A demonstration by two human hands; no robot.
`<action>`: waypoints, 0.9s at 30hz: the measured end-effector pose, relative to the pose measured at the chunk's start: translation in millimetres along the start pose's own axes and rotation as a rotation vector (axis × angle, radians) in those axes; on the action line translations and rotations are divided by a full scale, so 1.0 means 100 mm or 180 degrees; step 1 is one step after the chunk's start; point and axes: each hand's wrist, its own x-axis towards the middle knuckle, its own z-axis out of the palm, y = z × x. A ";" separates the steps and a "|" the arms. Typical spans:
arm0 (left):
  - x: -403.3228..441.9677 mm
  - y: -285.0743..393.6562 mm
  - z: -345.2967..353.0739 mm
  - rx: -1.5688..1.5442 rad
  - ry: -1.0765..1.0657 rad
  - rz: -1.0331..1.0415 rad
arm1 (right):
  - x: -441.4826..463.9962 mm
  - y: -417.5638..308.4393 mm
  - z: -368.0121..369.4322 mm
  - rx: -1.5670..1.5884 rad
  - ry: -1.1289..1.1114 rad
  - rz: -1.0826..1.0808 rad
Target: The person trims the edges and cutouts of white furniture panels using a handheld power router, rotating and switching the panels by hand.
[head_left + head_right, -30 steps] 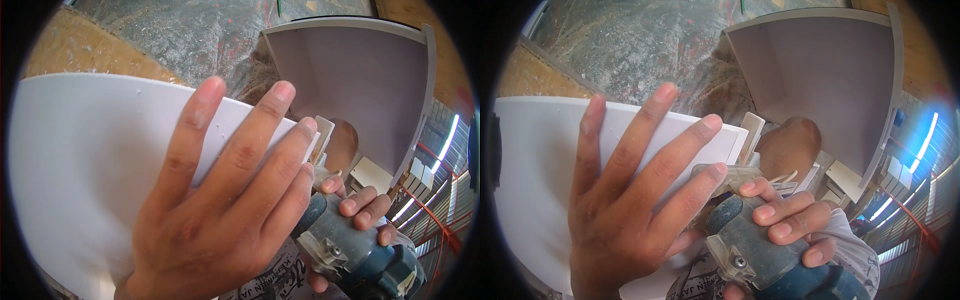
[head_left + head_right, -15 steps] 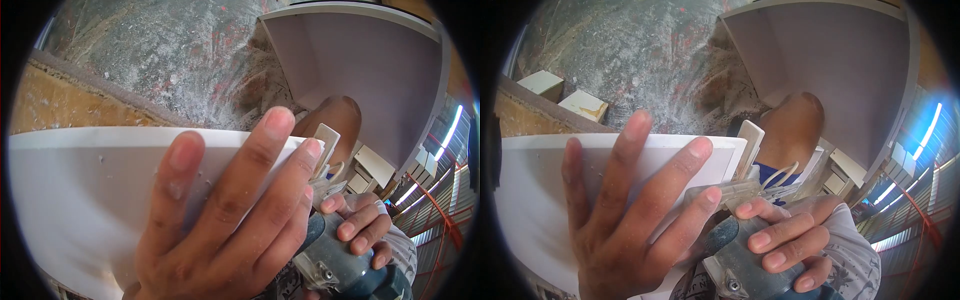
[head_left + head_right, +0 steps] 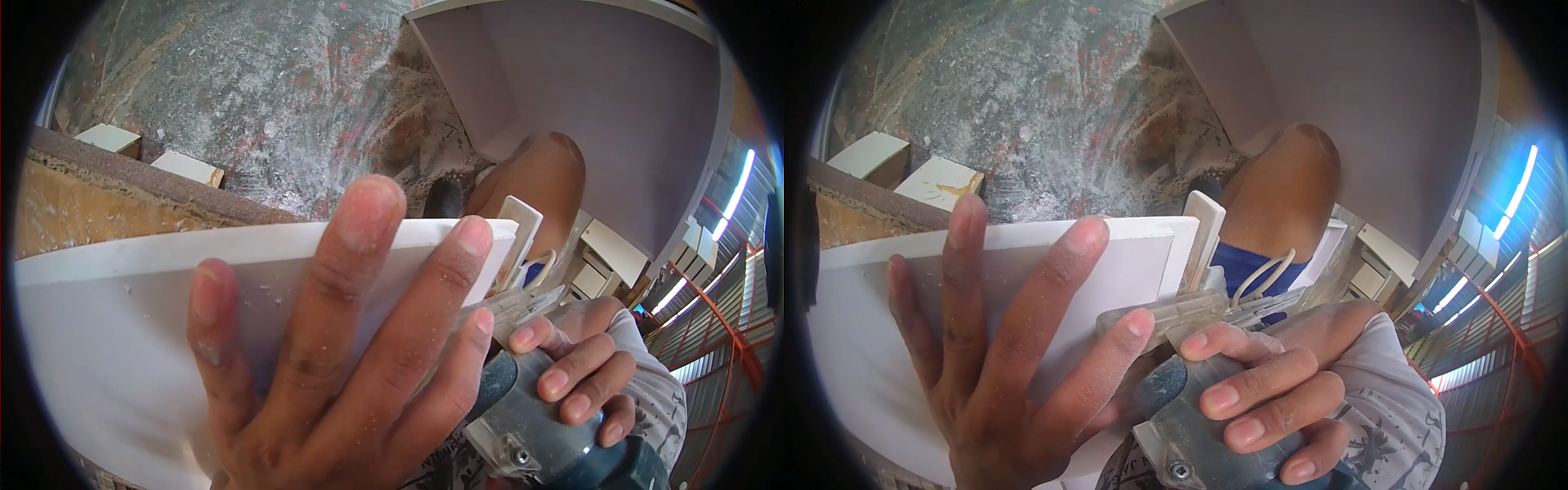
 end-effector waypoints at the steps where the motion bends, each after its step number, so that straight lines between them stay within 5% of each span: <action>1: 0.00 0.01 0.00 -0.0001 -0.0006 -0.0001 | 0.01 0.03 0.02 0.0036 0.0021 -0.0025; 27: -0.08 -0.04 -0.01 -0.0035 0.0053 0.0017 | 0.01 0.10 0.02 0.0064 -0.0210 -0.0217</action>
